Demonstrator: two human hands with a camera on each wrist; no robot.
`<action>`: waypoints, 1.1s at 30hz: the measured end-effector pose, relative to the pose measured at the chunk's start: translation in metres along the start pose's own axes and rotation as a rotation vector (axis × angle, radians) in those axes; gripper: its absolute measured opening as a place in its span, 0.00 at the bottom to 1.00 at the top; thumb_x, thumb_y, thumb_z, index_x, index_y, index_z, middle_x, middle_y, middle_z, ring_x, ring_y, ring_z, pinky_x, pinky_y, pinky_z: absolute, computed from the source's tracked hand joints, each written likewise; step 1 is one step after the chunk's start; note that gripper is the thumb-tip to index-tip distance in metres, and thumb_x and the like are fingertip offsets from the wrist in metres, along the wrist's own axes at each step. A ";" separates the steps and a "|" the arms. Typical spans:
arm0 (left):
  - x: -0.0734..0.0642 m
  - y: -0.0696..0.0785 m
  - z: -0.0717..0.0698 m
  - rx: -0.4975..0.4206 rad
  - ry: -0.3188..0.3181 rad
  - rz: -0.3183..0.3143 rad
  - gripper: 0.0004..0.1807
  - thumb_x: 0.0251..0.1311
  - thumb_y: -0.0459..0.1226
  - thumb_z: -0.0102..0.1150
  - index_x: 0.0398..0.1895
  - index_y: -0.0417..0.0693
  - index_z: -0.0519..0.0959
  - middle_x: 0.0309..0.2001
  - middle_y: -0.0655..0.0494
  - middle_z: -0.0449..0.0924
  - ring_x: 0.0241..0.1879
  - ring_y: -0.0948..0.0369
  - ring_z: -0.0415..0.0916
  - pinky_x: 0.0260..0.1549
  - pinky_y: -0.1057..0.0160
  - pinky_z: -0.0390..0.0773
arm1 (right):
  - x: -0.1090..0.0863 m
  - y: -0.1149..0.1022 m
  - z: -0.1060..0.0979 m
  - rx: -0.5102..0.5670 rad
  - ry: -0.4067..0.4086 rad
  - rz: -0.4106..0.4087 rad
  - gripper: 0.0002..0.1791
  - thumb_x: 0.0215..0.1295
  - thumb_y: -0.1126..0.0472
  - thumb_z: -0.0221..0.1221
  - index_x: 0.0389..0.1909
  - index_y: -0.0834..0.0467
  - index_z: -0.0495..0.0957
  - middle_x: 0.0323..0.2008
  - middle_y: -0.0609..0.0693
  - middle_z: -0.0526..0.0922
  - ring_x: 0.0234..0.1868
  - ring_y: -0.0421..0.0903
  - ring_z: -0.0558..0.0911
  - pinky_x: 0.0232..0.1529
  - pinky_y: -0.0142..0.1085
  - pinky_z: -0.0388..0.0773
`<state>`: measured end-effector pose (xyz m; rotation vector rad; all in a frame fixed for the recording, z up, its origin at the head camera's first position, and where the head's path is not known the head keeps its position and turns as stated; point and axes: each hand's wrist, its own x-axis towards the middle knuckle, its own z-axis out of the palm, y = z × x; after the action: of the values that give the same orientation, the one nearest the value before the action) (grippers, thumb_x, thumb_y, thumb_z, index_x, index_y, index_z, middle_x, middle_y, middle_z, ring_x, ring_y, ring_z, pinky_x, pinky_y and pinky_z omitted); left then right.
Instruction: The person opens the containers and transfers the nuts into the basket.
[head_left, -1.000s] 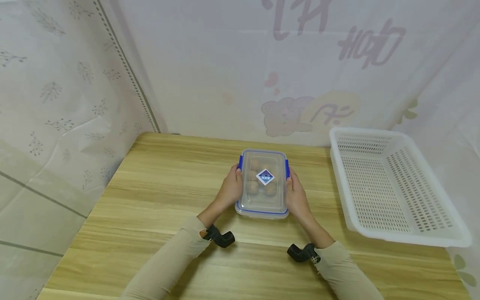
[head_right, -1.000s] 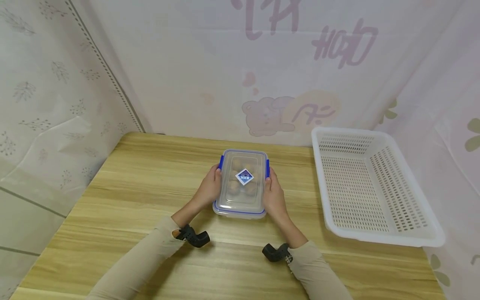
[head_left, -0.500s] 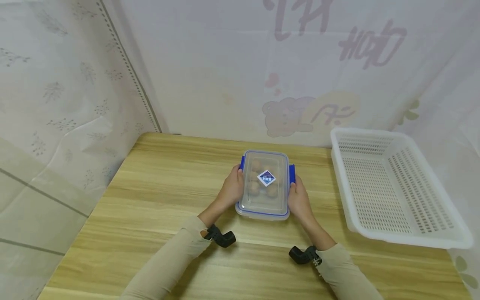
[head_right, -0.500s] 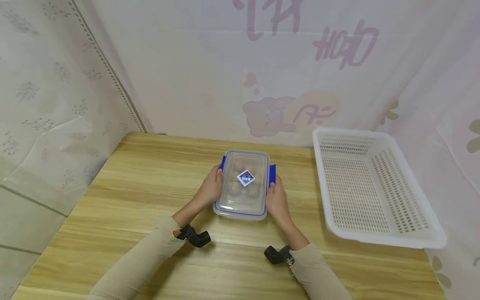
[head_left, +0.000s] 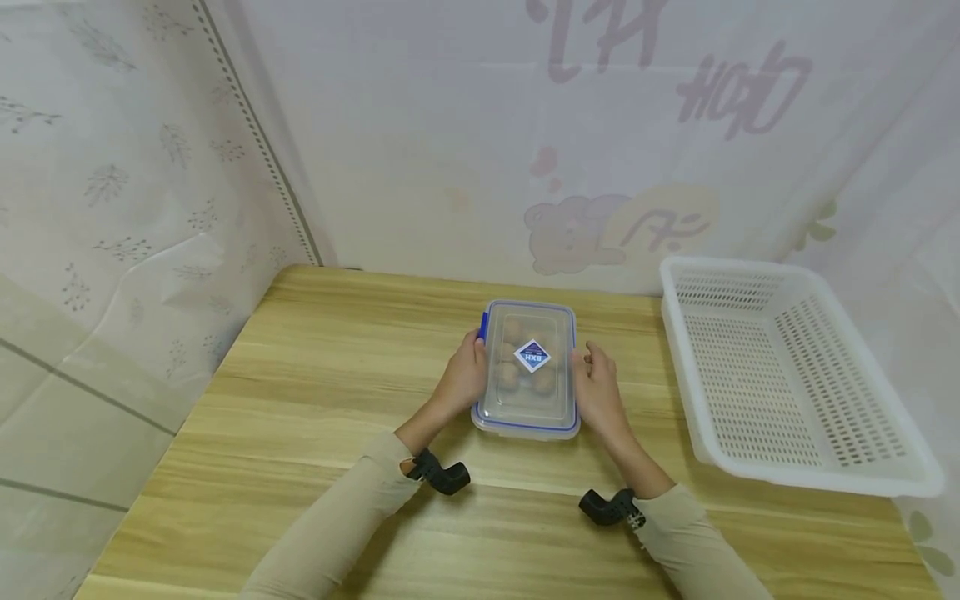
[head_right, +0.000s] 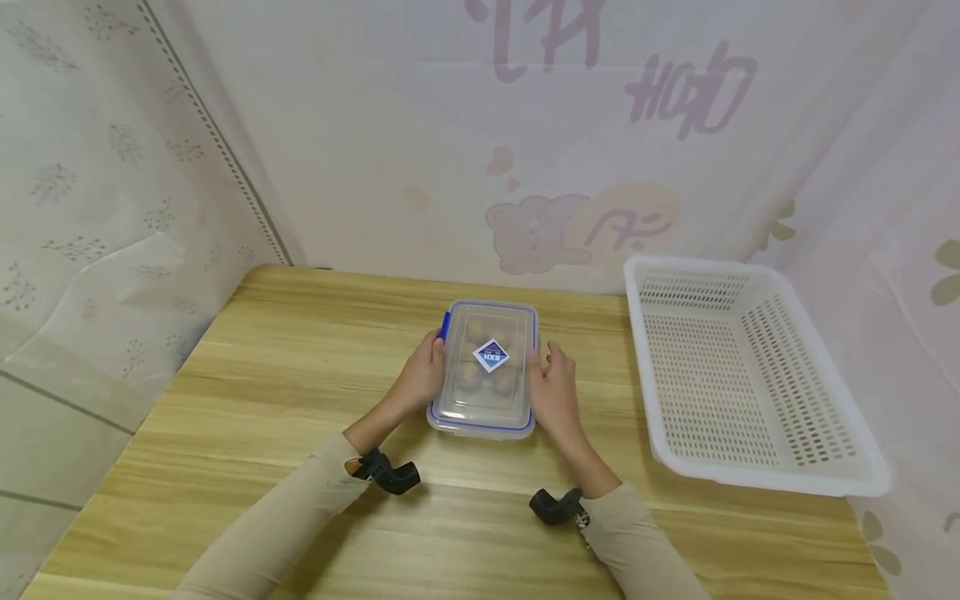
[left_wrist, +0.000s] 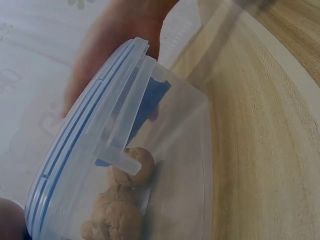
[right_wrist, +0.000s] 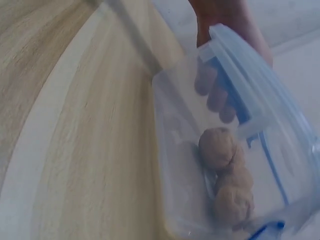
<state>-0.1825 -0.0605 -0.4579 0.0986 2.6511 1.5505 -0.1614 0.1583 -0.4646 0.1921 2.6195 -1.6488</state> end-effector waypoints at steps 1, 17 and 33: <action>0.000 0.000 0.000 0.003 -0.001 -0.004 0.27 0.83 0.39 0.29 0.74 0.29 0.58 0.67 0.27 0.68 0.65 0.35 0.69 0.67 0.38 0.71 | 0.000 -0.002 0.001 -0.008 0.005 -0.019 0.39 0.82 0.45 0.44 0.77 0.71 0.49 0.71 0.73 0.56 0.69 0.67 0.65 0.72 0.61 0.66; 0.005 0.002 -0.001 0.084 -0.011 -0.005 0.25 0.82 0.37 0.30 0.73 0.28 0.60 0.65 0.27 0.70 0.63 0.36 0.71 0.64 0.39 0.75 | -0.008 -0.009 0.019 -0.036 -0.044 -0.070 0.49 0.76 0.51 0.57 0.78 0.72 0.38 0.78 0.72 0.43 0.78 0.67 0.46 0.80 0.59 0.44; 0.002 0.008 -0.007 0.138 -0.073 -0.022 0.25 0.82 0.36 0.28 0.73 0.28 0.57 0.56 0.26 0.76 0.48 0.38 0.83 0.39 0.46 0.90 | -0.009 -0.011 0.019 0.001 -0.062 -0.026 0.50 0.76 0.51 0.58 0.79 0.69 0.36 0.78 0.70 0.43 0.78 0.67 0.46 0.80 0.59 0.43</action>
<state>-0.1851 -0.0626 -0.4475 0.1295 2.6900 1.3298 -0.1547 0.1360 -0.4619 0.1056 2.5865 -1.6357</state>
